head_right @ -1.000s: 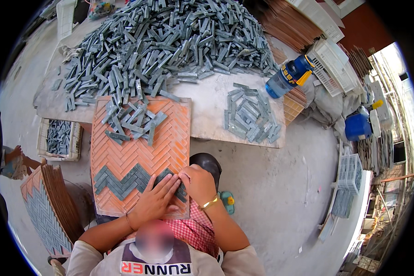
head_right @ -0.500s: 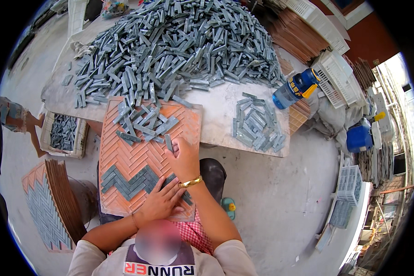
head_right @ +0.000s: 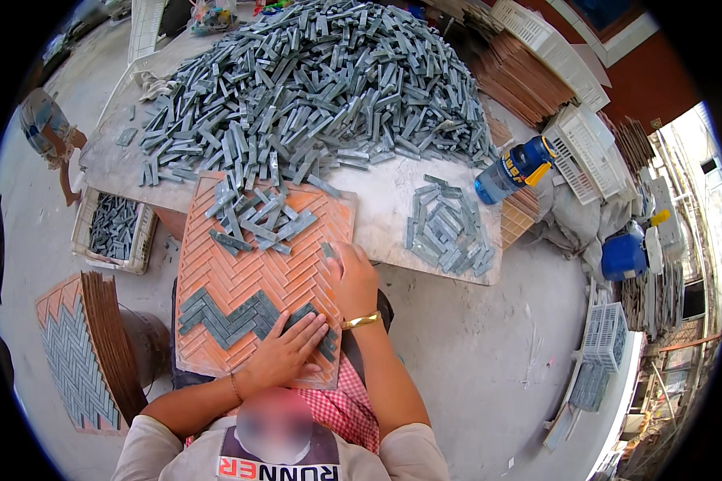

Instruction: The person arranges small gray rectangular tiles onto a reddish-orange board to form a herringbone pattern. The person picks tiles from a nearby pile and places them one by one into the grooves of the board.

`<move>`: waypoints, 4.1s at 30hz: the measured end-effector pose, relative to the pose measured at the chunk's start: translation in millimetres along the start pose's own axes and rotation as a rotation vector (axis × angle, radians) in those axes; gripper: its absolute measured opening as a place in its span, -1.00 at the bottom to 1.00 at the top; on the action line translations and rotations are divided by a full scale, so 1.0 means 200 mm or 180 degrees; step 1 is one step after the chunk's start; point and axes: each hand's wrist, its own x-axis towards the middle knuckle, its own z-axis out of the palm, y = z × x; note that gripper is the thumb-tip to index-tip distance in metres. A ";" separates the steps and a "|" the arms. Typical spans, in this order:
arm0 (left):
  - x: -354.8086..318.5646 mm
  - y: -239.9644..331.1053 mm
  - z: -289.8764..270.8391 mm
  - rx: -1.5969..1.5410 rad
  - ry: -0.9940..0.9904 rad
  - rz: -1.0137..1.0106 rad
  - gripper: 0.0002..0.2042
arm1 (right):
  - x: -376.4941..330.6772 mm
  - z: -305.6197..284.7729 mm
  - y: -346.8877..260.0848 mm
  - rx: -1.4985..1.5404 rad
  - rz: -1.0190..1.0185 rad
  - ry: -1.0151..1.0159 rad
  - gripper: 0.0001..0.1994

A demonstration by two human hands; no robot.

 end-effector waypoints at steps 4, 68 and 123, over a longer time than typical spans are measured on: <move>0.00 0.00 0.00 -0.0024 -0.0004 -0.0006 -0.26 | 0.23 0.12 -0.06 -0.0358 -0.0952 0.0068 -0.60; 0.03 0.00 -0.01 -0.0118 0.0156 -0.0171 -0.21 | -0.21 -0.16 -0.03 -0.0118 -0.0104 -0.1278 -0.84; 0.03 -0.30 -0.19 -0.3953 0.1512 -0.2152 -0.80 | -0.17 -0.03 -0.05 0.0371 0.0004 -0.0260 -0.78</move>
